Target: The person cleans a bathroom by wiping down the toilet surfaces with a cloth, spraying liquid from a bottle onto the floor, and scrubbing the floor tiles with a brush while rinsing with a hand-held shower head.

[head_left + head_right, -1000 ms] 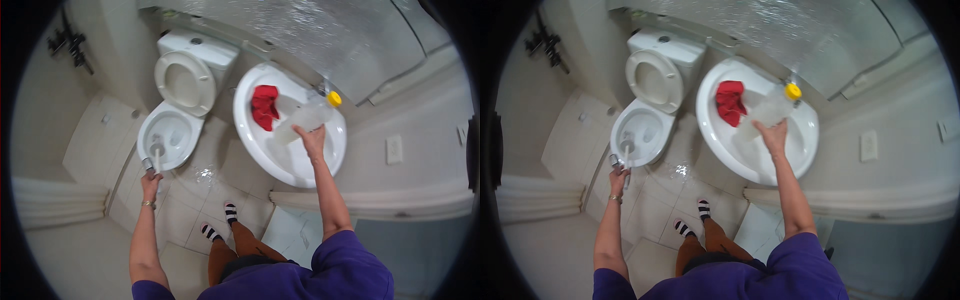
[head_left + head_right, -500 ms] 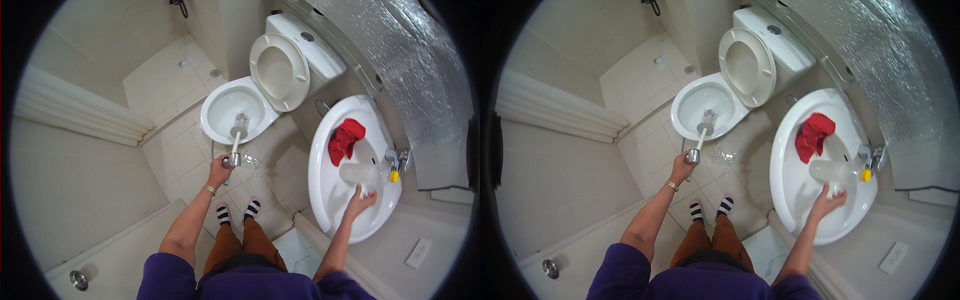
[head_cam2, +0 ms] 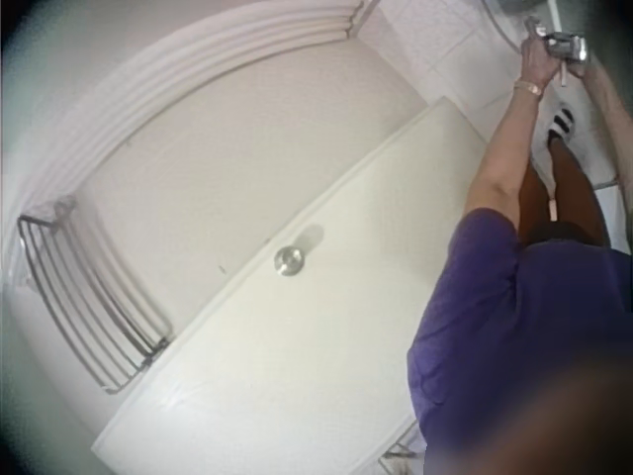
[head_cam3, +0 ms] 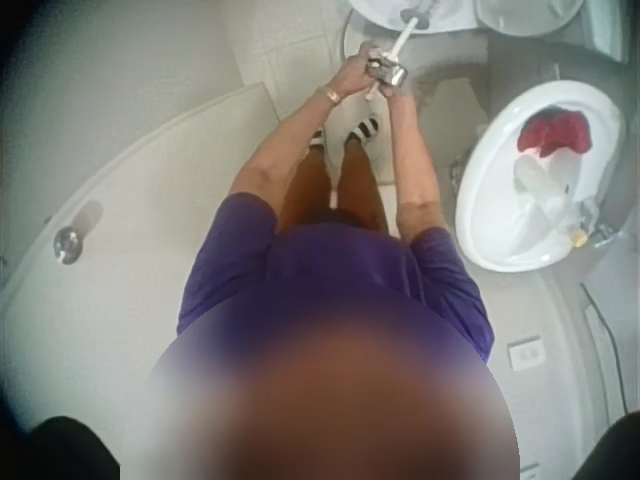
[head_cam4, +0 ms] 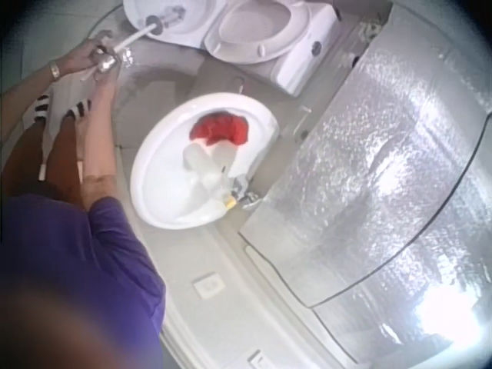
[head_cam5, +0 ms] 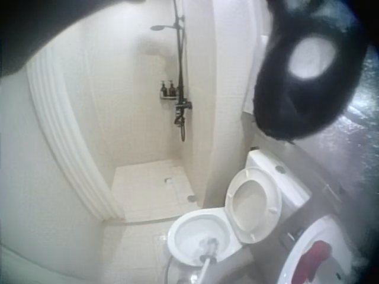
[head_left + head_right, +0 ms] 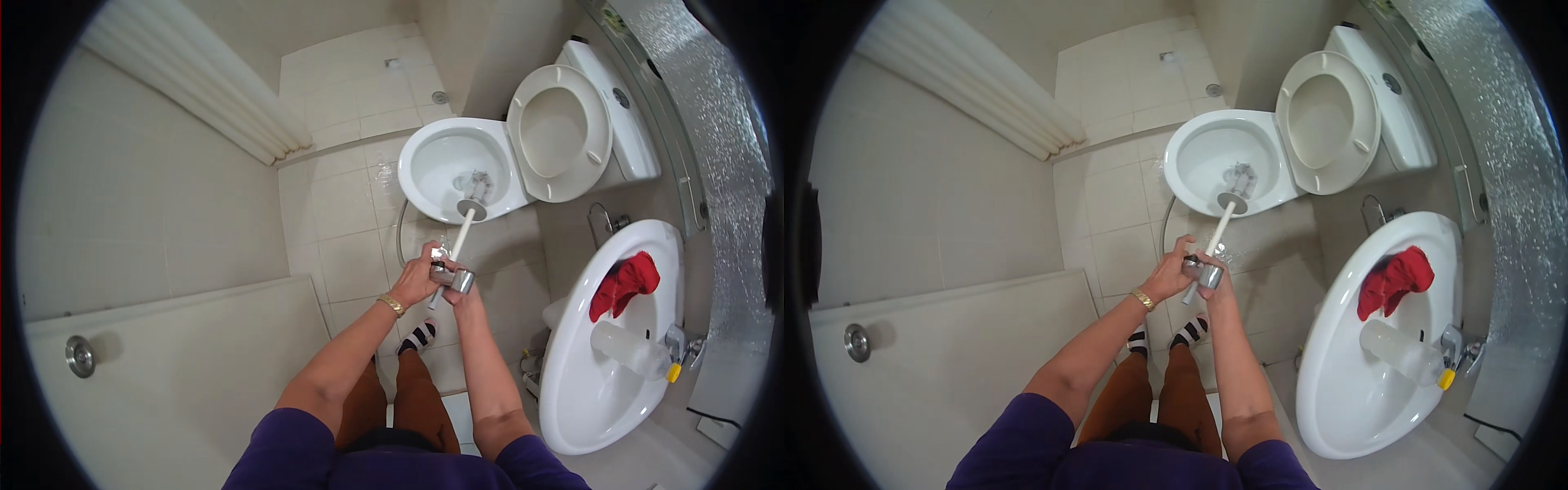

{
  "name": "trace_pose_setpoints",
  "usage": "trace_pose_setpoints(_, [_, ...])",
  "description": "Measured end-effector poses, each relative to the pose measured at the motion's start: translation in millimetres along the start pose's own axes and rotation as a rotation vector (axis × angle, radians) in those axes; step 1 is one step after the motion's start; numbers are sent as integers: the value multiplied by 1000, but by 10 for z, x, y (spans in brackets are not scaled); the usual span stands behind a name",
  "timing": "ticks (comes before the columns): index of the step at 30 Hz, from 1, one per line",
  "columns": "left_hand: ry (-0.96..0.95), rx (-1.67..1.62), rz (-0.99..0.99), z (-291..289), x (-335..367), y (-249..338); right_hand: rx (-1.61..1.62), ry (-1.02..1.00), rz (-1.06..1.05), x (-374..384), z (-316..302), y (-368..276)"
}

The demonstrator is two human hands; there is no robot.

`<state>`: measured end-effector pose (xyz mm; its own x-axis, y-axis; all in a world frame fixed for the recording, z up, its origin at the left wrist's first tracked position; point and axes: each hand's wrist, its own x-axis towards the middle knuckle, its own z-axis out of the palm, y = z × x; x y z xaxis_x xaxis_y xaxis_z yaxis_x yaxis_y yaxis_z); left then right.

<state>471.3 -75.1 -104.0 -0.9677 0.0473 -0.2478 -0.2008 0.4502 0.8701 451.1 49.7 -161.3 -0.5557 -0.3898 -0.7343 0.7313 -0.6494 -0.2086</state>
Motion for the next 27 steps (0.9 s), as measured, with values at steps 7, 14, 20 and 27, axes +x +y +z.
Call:
trace_pose_setpoints(7, [-186,164,350,-571,-473,-295,-468,330,-129,-716,-503,-121])
trace_pose_setpoints(14, [212,-251,149,-567,-430,-777,-769,530,-176,-1502,-968,562])
trace_pose_setpoints(20, [362,-793,-264,-205,-667,-2410,-712,621,-10,-912,-1651,982])
trace_pose_setpoints(27, [491,-1386,-445,456,-790,-4097,-1011,592,22,374,-2692,1404])
